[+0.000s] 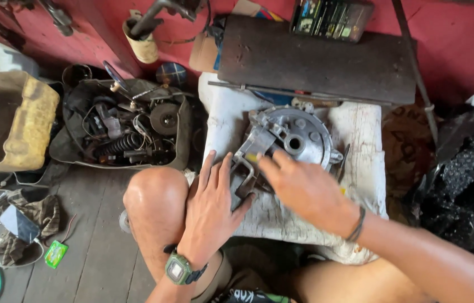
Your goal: The person scrubs a metallic mechanical part with a yellow brush while sitting on the floor. The part is held in place on a white cloth, and the person uses both hands to scrub different areas of the component.
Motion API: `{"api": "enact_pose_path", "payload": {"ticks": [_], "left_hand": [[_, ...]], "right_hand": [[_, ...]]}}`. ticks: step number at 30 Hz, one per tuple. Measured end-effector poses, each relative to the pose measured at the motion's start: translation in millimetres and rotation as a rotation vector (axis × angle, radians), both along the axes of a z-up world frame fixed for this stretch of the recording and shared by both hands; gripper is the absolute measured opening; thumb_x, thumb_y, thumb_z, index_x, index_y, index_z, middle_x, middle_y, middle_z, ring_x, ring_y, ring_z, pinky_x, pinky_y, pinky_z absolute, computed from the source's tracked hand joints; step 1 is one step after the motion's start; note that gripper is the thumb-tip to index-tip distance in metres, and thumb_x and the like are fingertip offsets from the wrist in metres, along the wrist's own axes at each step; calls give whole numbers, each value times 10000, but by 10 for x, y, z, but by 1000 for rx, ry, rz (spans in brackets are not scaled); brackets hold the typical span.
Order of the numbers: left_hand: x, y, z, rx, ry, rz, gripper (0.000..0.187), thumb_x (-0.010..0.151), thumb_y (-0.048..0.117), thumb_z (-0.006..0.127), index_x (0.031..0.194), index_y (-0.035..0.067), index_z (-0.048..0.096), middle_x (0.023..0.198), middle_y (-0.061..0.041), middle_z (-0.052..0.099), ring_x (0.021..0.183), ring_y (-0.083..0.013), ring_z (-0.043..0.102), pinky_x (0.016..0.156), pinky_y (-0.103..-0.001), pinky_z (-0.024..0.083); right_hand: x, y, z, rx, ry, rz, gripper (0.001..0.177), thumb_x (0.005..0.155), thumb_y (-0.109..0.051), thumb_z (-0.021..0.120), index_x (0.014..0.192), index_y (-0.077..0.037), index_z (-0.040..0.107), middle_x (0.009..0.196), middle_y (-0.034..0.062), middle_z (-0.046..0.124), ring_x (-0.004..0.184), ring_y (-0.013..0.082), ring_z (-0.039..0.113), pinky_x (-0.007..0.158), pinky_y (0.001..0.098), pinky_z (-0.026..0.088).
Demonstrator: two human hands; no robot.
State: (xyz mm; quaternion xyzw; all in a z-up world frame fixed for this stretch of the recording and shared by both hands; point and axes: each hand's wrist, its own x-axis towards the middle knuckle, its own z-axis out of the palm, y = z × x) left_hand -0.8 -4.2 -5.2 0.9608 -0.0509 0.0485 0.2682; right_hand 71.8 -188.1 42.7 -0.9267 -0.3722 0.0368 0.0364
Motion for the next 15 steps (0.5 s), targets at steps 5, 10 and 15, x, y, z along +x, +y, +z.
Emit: {"api": "enact_pose_path", "payload": {"ticks": [5,10,15], "left_hand": [[4,-3,6,13,-8,0,837,826,355,748,1471,-50,402,1359,-196,566,1513,-359,321,993,-420,469],[-21,0,18,16,-22,5,817,837,348,742,1463,-62,414,1346,-213,573,1512,-364,329,984,-420,481],[4,10,13,32,-27,-3,826,845,358,727,1474,-61,394,1368,-222,556,1520,-365,316,978,-428,485]], "right_hand": [[26,8,-34,-4,-76,-31,461,851,-73,586,1312,-70,587,917,94,609,426,255,657,413,391,557],[33,26,-10,12,-159,-43,383,857,-105,616,1240,-87,614,879,72,609,432,284,647,406,405,534],[120,-5,-88,2,-148,-8,342,943,-109,588,1283,-68,597,879,56,580,322,88,479,276,237,472]]}}
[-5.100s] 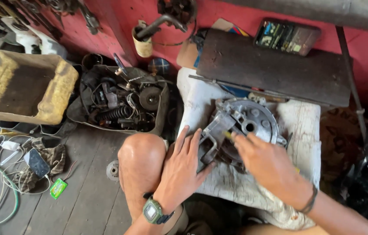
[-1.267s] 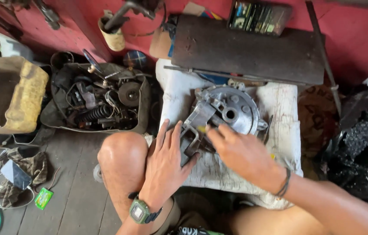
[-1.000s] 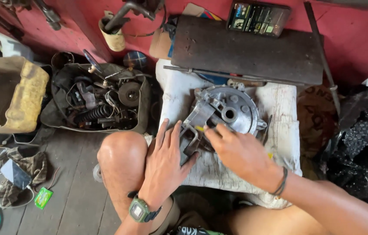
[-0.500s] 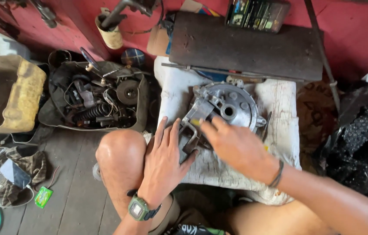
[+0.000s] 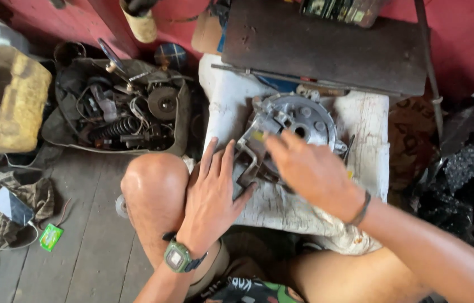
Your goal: The person scrubs a metallic mechanical part with a yellow brush while sitting on the floor. The part is held in place on a white cloth, and the person uses both hands to scrub different areas of the component.
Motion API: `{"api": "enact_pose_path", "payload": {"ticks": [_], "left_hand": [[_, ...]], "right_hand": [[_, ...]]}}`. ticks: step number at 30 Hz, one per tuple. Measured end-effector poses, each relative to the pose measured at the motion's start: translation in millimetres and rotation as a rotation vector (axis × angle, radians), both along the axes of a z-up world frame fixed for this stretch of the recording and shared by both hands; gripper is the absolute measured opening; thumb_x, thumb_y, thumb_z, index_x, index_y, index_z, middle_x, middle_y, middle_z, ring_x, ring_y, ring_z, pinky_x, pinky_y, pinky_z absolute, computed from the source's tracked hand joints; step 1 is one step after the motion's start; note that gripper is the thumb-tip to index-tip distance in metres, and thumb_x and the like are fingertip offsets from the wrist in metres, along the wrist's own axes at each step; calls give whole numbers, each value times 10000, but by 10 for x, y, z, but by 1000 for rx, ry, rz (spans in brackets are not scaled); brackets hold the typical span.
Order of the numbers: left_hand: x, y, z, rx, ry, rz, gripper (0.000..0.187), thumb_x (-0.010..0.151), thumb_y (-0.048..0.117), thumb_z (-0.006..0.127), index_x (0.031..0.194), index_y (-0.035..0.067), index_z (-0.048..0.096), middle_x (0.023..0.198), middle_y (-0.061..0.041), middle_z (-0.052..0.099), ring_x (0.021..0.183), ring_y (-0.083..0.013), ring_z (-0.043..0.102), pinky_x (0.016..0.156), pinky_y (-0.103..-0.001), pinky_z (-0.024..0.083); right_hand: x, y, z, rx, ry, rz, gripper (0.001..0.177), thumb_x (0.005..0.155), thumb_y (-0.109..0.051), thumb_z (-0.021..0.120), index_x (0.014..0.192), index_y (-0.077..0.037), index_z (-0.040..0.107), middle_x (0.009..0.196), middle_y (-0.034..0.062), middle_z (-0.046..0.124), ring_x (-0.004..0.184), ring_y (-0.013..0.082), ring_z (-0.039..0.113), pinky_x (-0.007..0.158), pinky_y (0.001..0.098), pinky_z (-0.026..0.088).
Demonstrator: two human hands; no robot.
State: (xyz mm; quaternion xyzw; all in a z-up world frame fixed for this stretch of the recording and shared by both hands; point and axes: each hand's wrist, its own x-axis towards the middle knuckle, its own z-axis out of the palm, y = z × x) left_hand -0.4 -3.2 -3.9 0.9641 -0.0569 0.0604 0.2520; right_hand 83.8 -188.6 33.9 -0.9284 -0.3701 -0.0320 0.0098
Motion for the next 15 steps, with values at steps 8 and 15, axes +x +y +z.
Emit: {"api": "enact_pose_path", "payload": {"ticks": [8,15], "left_hand": [[-21,10,-13,-10,4,-9,821,850,349,724,1473,-71,392,1352,-240,556,1520,-377,316,968,-416,493],[-17,6,-1,-12,-20,1,822,843,347,730,1474,-61,397,1357,-228,553,1518,-365,325,957,-427,493]], "right_hand": [[-28,71,35,3,50,-35,293,936,-110,588,1224,-62,600,842,72,596,368,164,556,331,318,515],[-12,120,119,29,-14,-68,260,929,-138,608,1178,-84,659,849,80,633,429,271,643,400,385,542]]}}
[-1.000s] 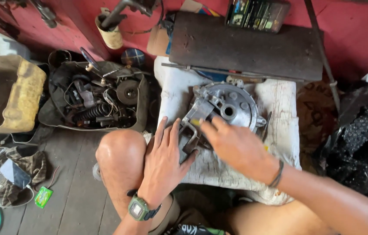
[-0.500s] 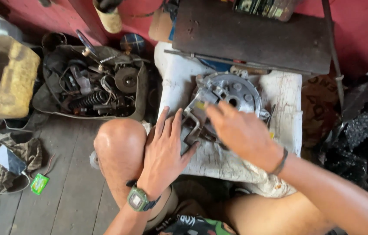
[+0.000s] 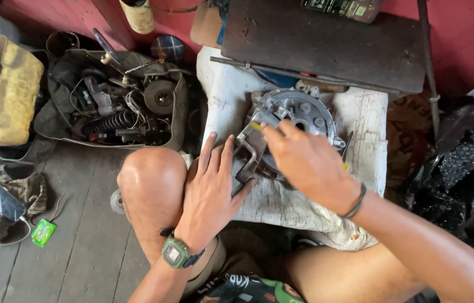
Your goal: The person scrubs a metallic mechanical part with a yellow brush while sitting on the floor. The part is held in place on a white cloth, and the person uses both hands to scrub different areas of the component.
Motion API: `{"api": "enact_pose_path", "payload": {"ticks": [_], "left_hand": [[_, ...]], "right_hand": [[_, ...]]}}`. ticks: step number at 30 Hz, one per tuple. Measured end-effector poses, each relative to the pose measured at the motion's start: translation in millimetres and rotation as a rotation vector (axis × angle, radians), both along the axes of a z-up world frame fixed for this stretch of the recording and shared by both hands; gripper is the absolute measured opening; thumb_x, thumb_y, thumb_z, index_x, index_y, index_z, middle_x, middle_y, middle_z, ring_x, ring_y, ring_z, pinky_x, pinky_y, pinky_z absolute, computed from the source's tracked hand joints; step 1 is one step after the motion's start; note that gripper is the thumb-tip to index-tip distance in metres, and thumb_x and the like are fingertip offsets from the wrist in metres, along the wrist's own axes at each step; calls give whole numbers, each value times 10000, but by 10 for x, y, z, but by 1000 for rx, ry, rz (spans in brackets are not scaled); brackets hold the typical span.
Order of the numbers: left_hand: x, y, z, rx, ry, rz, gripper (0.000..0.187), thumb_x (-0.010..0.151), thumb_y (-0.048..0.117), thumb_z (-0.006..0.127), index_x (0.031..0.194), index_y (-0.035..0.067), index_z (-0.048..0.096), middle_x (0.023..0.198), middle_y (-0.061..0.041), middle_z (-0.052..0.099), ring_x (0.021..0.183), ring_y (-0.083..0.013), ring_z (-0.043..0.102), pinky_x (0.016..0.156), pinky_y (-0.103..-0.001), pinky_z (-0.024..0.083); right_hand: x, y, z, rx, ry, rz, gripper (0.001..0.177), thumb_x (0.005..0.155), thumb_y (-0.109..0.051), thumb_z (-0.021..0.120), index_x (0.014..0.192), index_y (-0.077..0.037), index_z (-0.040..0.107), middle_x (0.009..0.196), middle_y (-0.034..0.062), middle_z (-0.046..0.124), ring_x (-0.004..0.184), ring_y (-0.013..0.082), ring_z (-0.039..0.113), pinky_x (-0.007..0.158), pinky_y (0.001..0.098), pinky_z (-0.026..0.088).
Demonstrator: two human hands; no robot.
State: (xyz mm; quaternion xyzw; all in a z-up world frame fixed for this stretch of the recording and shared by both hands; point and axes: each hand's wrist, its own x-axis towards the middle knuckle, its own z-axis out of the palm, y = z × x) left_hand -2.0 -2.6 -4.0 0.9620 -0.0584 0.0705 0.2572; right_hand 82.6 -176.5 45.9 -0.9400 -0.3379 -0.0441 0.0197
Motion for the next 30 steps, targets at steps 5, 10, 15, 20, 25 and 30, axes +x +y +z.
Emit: {"api": "enact_pose_path", "payload": {"ticks": [5,10,15,20,25,30], "left_hand": [[-7,9,-8,9,-19,-3,822,832,346,736,1466,-63,410,1389,-225,546,1509,-363,340,967,-418,488],[-19,24,-2,-9,-27,-2,835,808,322,752,1465,-63,409,1404,-223,535,1502,-371,346,999,-426,477],[-45,32,-19,-26,-31,-18,834,811,309,755,1465,-71,403,1400,-243,527,1503,-388,331,1004,-424,482],[-58,31,-22,-37,-31,-23,833,824,308,748,1470,-80,393,1388,-261,532,1503,-399,330,1009,-430,478],[-50,29,-43,-23,-37,-20,831,827,322,746,1464,-81,397,1390,-252,535,1501,-395,336,1022,-425,469],[-46,28,-42,-17,-44,-20,831,820,312,746,1460,-89,397,1400,-252,533,1497,-394,342,1019,-433,465]], "right_hand": [[-19,49,14,-13,76,-1,316,892,-117,609,1205,-71,619,875,111,633,498,336,676,447,443,551],[-55,77,31,29,90,40,338,876,-93,607,1212,-54,624,877,113,630,504,330,671,454,436,542],[-97,82,-8,-9,62,34,347,891,-99,614,1234,-44,623,871,121,630,489,292,676,444,402,561],[-31,66,-29,0,53,27,292,940,-82,597,1217,-7,652,839,132,652,362,178,591,351,309,537],[-18,65,-2,32,44,42,253,972,-113,593,1203,-34,657,801,100,649,355,157,559,316,302,501],[-101,73,-2,-19,-8,27,279,917,-141,615,1186,-76,651,841,89,637,436,268,651,402,384,545]]}}
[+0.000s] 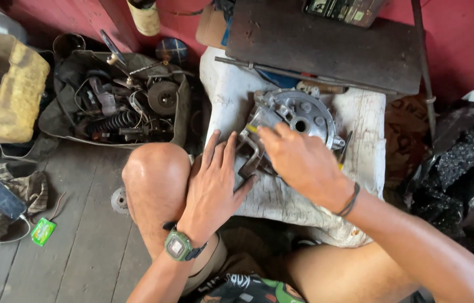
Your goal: The person scrubs a metallic mechanical part with a yellow brush while sitting on the floor. The part is held in place on a white cloth, and the person uses both hands to scrub different areas of the component.
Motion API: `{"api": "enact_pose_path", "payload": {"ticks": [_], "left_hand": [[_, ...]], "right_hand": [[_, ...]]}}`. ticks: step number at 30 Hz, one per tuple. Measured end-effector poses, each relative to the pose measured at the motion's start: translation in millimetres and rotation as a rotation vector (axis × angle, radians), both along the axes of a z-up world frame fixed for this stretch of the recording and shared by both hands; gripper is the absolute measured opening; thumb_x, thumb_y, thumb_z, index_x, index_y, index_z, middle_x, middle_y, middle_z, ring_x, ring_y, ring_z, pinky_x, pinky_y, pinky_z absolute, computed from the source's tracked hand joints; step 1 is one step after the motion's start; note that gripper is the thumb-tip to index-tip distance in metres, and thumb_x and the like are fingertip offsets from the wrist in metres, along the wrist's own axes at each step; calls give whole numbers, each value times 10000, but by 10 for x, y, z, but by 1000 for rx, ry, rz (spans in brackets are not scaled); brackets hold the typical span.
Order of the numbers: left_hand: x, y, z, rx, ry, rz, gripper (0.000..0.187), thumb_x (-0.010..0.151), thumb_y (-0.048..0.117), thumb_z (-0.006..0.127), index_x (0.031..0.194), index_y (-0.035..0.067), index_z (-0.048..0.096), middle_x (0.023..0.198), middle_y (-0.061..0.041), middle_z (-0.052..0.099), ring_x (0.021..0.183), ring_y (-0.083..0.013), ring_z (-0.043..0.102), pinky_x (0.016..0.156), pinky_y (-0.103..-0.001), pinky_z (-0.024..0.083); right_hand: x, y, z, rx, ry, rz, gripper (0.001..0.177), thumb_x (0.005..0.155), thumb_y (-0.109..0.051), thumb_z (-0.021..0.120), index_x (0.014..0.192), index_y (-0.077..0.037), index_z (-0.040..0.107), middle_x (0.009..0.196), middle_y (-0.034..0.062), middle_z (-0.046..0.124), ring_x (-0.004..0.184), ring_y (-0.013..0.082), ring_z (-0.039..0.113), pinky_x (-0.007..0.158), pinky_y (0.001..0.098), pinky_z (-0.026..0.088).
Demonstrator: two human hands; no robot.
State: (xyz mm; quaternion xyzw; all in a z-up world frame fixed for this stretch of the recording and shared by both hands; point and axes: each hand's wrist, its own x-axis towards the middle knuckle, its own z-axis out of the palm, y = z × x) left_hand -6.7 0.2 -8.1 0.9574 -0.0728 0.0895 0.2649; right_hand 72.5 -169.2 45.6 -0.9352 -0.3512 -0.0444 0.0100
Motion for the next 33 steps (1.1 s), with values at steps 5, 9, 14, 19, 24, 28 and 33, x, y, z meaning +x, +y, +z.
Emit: {"api": "enact_pose_path", "payload": {"ticks": [5,9,14,19,24,28,33], "left_hand": [[-7,1,-35,64,75,3,863,861,405,717,1514,-37,365,1359,-191,560,1513,-361,320,1035,-445,447],[2,-1,-48,147,150,10,891,894,476,691,1561,7,334,1357,-140,566,1521,-339,305,1064,-459,421],[6,20,-75,155,143,1,900,892,488,688,1564,10,326,1367,-141,561,1520,-337,305,1063,-469,419],[-18,38,-75,135,128,-22,908,890,464,699,1563,-11,317,1375,-167,554,1515,-359,308,1067,-487,414],[-32,52,-84,166,103,-38,878,905,478,686,1543,-23,351,1351,-172,564,1513,-361,312,1039,-463,453],[-20,72,-38,132,108,-50,858,910,455,686,1536,-32,358,1341,-182,570,1514,-364,317,1023,-441,489],[-19,69,-33,140,121,-54,860,923,446,675,1541,-44,332,1356,-178,556,1517,-353,307,959,-463,549]], "right_hand": [[4,-12,-124,-6,-47,-57,142,962,-174,601,1089,-159,661,834,30,614,542,306,692,474,427,565],[127,-80,-200,-65,19,-146,157,1018,-289,513,1104,-240,635,849,11,600,638,362,727,548,510,603],[82,-22,-156,-66,75,-161,200,1019,-256,484,1124,-258,655,851,9,626,701,344,748,580,531,606],[5,-49,-224,-111,-33,-153,215,1023,-315,496,1157,-313,663,868,-41,638,733,258,761,607,475,623],[-83,-81,256,-6,368,-103,343,1044,-240,414,1300,-200,640,1007,139,652,793,509,705,672,625,588],[-161,-96,466,-143,490,-78,477,1043,-150,328,1476,-199,522,1047,131,672,800,436,749,669,552,630],[-149,-287,317,-246,491,-52,563,1049,-148,270,1612,-152,260,1041,176,686,794,462,741,644,526,611]]}}
